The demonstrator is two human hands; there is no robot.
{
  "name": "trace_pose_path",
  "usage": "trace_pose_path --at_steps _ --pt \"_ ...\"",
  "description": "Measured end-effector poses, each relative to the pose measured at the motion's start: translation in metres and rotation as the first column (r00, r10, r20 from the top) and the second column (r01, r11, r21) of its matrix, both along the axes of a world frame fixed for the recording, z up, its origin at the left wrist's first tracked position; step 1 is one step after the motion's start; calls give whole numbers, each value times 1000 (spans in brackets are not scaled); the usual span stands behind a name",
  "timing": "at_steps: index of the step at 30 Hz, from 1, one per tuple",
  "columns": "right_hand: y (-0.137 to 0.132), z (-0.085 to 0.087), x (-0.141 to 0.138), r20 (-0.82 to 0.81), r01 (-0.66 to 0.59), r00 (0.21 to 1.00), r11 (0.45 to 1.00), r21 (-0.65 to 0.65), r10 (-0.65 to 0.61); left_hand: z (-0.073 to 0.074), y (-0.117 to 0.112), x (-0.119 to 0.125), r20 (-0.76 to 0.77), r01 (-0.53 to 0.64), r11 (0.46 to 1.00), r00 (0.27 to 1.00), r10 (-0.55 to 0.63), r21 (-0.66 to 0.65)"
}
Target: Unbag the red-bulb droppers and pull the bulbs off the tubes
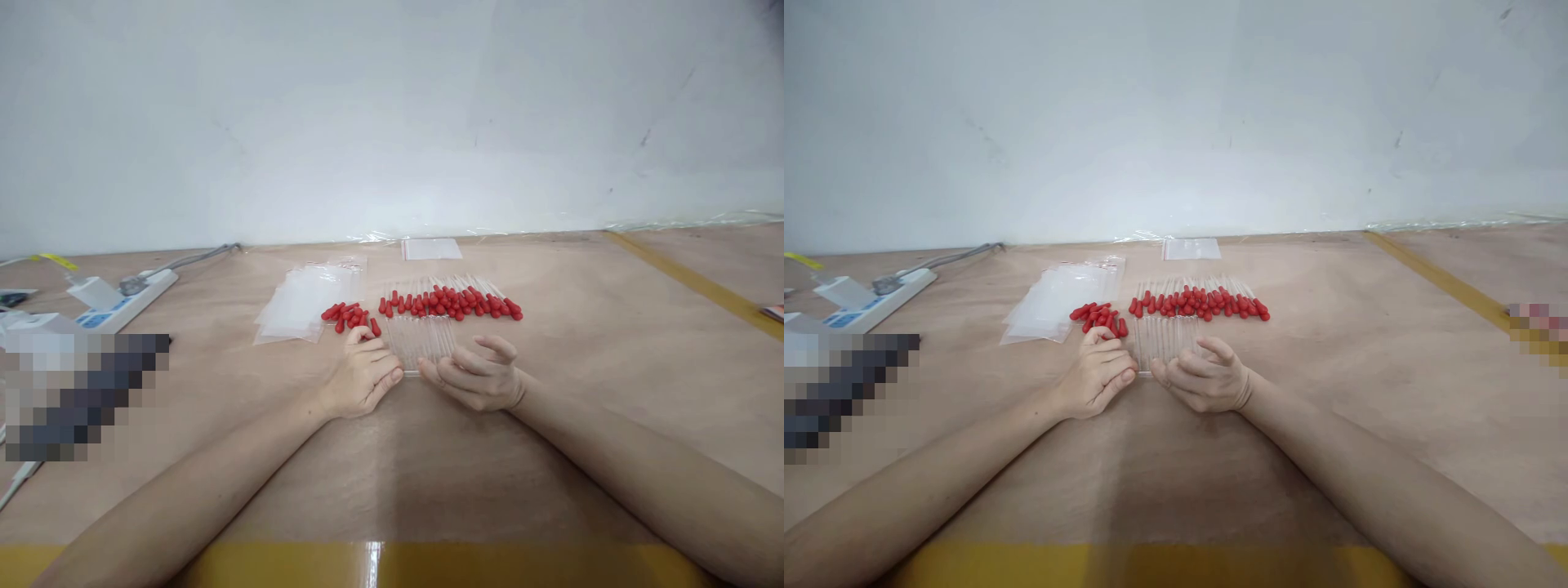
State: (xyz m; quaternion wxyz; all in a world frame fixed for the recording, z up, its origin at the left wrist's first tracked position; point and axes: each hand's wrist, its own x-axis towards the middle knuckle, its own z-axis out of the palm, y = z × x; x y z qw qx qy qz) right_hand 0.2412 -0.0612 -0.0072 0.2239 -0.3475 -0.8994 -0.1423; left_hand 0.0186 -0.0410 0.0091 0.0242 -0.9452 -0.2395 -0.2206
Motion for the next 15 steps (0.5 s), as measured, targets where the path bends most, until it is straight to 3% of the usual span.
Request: trace_pose_path --at_steps 4,8,11,15 --pt "0 -2 14 -17 21 1000 998 60 -20 -1 3 -8 19 -18 999 1000 19 -40" --pt "9 -1 29 -216 246 956 941 234 -196 2 10 -21 171 -210 972 959 227 -109" --pt "18 3 21 -300 353 909 916 188 -289 9 19 -25 261 -295 941 907 330 -164" --pt "27 5 -1 -299 354 899 933 62 -321 21 48 -34 346 -476 850 777 527 -226"
